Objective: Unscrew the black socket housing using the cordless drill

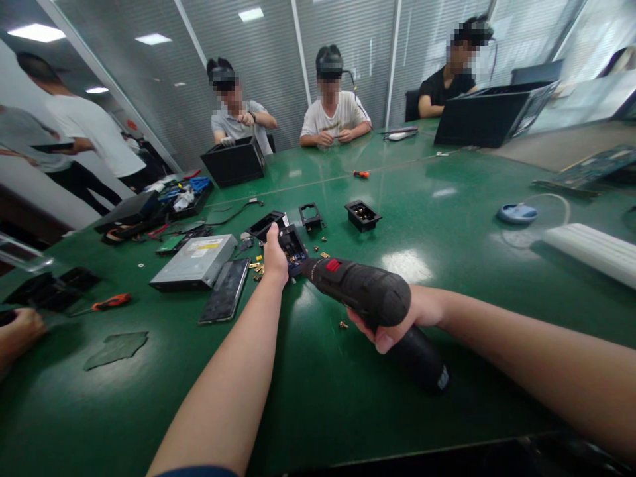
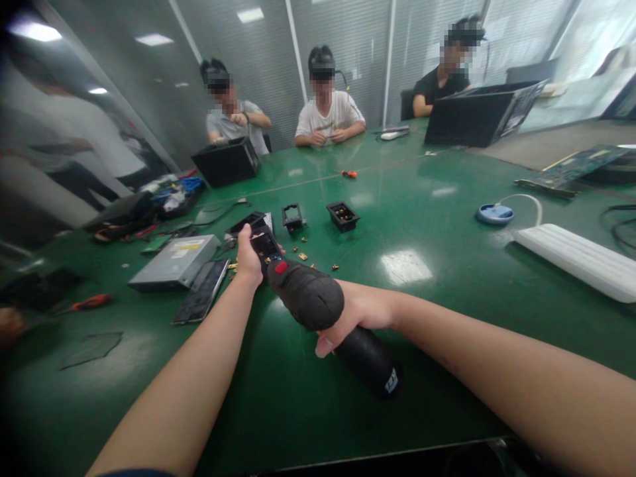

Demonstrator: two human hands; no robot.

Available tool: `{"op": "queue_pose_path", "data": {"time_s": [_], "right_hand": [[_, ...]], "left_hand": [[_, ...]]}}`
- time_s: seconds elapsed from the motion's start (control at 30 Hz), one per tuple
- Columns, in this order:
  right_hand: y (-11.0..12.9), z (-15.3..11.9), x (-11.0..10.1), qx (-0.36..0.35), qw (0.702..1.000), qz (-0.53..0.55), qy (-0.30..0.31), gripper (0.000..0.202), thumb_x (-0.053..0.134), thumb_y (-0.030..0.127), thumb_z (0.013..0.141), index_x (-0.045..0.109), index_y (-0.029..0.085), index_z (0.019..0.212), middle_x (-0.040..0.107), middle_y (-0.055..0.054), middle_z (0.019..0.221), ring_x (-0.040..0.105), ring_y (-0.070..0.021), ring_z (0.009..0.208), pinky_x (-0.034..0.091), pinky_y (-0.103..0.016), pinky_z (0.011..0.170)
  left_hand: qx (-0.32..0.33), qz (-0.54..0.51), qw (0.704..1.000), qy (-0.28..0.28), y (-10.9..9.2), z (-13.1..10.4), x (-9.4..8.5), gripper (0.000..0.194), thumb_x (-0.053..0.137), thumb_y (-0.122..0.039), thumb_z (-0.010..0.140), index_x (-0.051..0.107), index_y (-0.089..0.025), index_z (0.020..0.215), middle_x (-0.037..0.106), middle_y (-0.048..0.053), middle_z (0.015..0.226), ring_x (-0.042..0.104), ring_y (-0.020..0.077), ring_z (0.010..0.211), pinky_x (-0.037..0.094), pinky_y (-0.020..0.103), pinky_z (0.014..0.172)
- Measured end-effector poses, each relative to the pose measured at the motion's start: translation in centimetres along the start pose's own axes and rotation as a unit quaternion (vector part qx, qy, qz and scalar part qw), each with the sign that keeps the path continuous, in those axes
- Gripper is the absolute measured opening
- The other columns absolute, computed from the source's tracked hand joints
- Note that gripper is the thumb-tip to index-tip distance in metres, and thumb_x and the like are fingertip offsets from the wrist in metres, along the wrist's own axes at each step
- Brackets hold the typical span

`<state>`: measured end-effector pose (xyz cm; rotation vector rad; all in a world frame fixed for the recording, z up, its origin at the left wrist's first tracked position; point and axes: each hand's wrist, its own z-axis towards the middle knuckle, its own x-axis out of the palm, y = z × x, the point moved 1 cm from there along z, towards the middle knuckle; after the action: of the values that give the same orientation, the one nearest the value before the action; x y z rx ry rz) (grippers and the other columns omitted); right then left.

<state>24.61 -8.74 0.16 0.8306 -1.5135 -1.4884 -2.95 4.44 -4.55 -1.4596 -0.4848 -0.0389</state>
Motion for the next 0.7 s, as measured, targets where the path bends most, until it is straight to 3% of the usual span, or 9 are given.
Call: {"op": "queue_pose_path", "data": {"time_s": [0.3, 0.43, 0.7], "right_hand": [[-0.01, 0.12, 0.19, -0.008, 1.000, 0.005, -0.004, 0.053, 0.117, 0.031, 0.064, 0.076, 0.021, 0.096, 0.077, 0.006, 0.079, 0.066, -0.0156, 0.068, 0.053, -0.029, 0.066], [0.06, 0.21, 0.15, -0.018, 1.000, -0.008, 0.006, 0.052, 0.118, 0.030, 0.063, 0.076, 0.021, 0.093, 0.078, 0.006, 0.077, 0.068, -0.0157, 0.065, 0.053, -0.029, 0.064], [0.29, -0.02, 0.08, -0.002, 1.000, -0.023, 0.005, 0.055, 0.117, 0.037, 0.067, 0.075, 0.021, 0.097, 0.076, 0.005, 0.080, 0.066, -0.0167, 0.071, 0.053, -0.032, 0.071]], "left_hand": [[0.015, 0.003, 1.000, 0.011, -0.33, -0.26, 0.26, 0.085, 0.082, -0.098, 0.087, 0.086, -0.021, 0.123, 0.091, 0.011, 0.095, 0.094, 0.0375, 0.097, 0.074, 0.043, 0.083], [-0.005, 0.004, 1.000, 0.004, -0.17, -0.18, 0.00, 0.079, 0.084, -0.097, 0.084, 0.084, -0.023, 0.112, 0.090, 0.013, 0.094, 0.094, 0.0397, 0.099, 0.075, 0.045, 0.081], [0.002, 0.004, 1.000, 0.004, 0.11, 0.04, -0.17, 0.078, 0.085, -0.096, 0.082, 0.082, -0.023, 0.109, 0.090, 0.013, 0.094, 0.094, 0.0417, 0.103, 0.076, 0.046, 0.082]]}}
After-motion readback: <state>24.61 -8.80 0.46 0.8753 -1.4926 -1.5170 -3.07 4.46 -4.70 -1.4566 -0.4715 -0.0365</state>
